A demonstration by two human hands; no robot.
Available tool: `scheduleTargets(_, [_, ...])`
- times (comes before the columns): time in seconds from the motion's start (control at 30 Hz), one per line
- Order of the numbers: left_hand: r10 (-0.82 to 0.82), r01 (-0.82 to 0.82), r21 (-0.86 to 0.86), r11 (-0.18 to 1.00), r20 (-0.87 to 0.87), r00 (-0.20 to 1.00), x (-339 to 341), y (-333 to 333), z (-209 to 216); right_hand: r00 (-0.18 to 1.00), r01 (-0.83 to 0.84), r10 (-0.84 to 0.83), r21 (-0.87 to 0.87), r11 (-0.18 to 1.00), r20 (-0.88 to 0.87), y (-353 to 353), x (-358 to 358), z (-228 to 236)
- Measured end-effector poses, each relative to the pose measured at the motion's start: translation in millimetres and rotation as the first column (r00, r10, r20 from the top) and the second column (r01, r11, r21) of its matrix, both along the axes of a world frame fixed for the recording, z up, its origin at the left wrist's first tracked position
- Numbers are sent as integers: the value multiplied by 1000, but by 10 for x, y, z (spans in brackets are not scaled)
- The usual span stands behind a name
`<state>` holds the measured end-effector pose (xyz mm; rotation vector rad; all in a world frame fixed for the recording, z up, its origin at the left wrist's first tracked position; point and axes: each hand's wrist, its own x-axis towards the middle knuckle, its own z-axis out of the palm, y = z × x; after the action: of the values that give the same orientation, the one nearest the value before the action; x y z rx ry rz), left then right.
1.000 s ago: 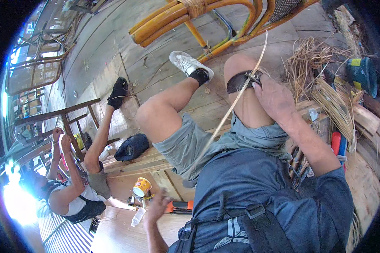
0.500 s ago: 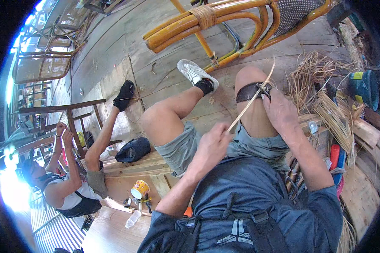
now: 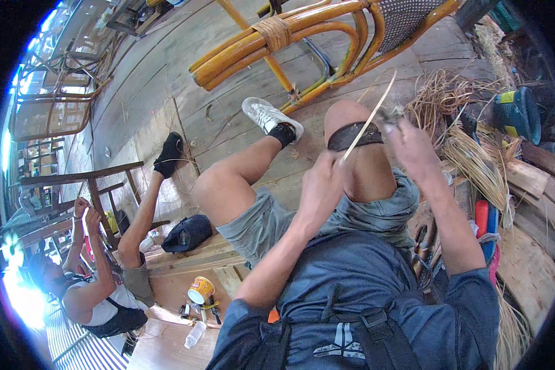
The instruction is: The person is wrapping rattan or bamboo strips around the joints of a chair frame to reinforce and decorate it.
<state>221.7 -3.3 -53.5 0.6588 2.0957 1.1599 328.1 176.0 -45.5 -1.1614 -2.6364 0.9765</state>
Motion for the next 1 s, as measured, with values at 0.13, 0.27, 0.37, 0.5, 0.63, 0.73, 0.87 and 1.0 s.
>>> scheduleTargets(0.13, [-76,64,-159,985,-68,995,28,232,-167,991,-115,100,186,976,89,-335,-2,-174])
scheduleTargets(0.27, [-180,174,-179,968,-16,984,51,-929,81,986,-108,70,265,958,148,-395,-9,-252])
scheduleTargets(0.37, [144,100,-536,838,395,907,-15,-2223,553,987,-132,105,238,962,123,-346,-46,-227])
scheduleTargets(0.5, [460,-177,-453,874,654,601,275,-3093,837,967,-131,112,71,989,229,-287,-139,-265])
scheduleTargets(0.63, [371,-275,-258,926,757,538,374,-2701,768,996,6,-32,-292,956,-84,-52,-49,-309])
scheduleTargets(0.73, [84,-39,-84,996,644,761,220,-1832,575,936,149,-266,-426,892,-231,167,195,-186])
scheduleTargets(0.87, [-212,225,-17,974,266,940,-1,-489,275,960,158,-215,-283,946,-181,215,382,43])
scheduleTargets(1.0, [-196,219,-75,973,240,951,-111,254,42,999,-48,48,8,999,-8,-85,208,-17])
